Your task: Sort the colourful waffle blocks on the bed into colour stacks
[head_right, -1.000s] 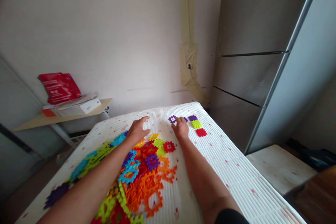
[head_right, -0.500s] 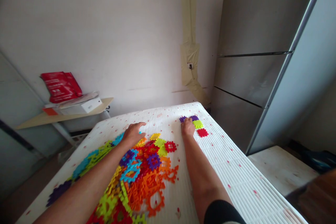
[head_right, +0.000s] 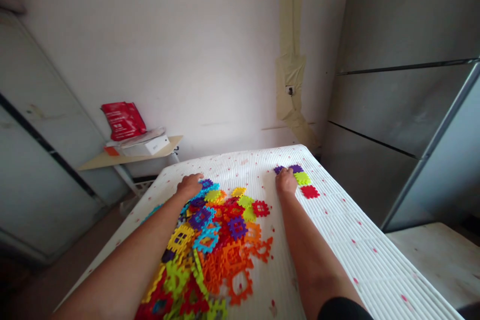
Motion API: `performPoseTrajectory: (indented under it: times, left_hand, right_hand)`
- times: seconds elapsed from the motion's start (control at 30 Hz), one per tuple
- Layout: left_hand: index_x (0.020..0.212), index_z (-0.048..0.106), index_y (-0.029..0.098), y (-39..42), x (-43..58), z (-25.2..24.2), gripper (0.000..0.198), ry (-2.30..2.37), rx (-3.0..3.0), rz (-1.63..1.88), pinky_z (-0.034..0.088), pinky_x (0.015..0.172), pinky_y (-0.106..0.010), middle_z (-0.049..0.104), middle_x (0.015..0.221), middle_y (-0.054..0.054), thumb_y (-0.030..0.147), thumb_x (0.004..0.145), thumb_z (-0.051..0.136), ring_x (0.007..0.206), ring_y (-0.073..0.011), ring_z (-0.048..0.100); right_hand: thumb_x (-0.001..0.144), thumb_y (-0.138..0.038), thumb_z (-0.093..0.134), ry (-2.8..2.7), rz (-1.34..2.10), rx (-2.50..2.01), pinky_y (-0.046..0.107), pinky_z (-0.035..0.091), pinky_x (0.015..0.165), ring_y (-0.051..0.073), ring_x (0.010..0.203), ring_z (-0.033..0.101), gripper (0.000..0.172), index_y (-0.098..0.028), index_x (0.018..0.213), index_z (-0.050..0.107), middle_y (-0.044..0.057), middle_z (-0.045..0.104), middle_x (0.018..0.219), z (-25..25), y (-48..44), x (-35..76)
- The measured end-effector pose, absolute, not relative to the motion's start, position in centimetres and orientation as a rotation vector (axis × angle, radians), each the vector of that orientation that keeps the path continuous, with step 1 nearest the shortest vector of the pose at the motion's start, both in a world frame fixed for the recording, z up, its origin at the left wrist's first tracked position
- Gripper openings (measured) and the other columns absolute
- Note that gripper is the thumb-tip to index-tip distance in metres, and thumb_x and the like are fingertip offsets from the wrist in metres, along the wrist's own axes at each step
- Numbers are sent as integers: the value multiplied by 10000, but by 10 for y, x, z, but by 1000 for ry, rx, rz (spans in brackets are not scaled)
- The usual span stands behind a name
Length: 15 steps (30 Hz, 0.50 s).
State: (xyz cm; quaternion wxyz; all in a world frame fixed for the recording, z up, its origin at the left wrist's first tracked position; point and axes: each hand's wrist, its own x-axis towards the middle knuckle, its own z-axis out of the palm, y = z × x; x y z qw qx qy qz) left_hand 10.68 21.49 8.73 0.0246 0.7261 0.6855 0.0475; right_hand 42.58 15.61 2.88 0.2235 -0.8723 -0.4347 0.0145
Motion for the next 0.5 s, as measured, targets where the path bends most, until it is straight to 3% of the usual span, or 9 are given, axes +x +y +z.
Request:
performPoseTrajectory:
  times: [0.3,0.5]
  left_hand:
    - [1091,605,305,226,115,74,397,2063,2322,103,395,837,-454,630,1143,-113,306,701,530,1060,-324,547]
    - [1088,609,253,221,125,79,419,2061,2438,194,377,855,-432,649,1083,-129,188,688,505,1072,-305,539]
  right_hand:
    - [873,-289,388,-1257,-106,-2295,284,429,662,190,828,588,333,-147,1126,551,137,509,1158,22,150,427]
    - [880,-232,377,-1421,-187,-2197,249,404,641,160,815,591,282,-180,1036,606,85,567,1122,23,145,418]
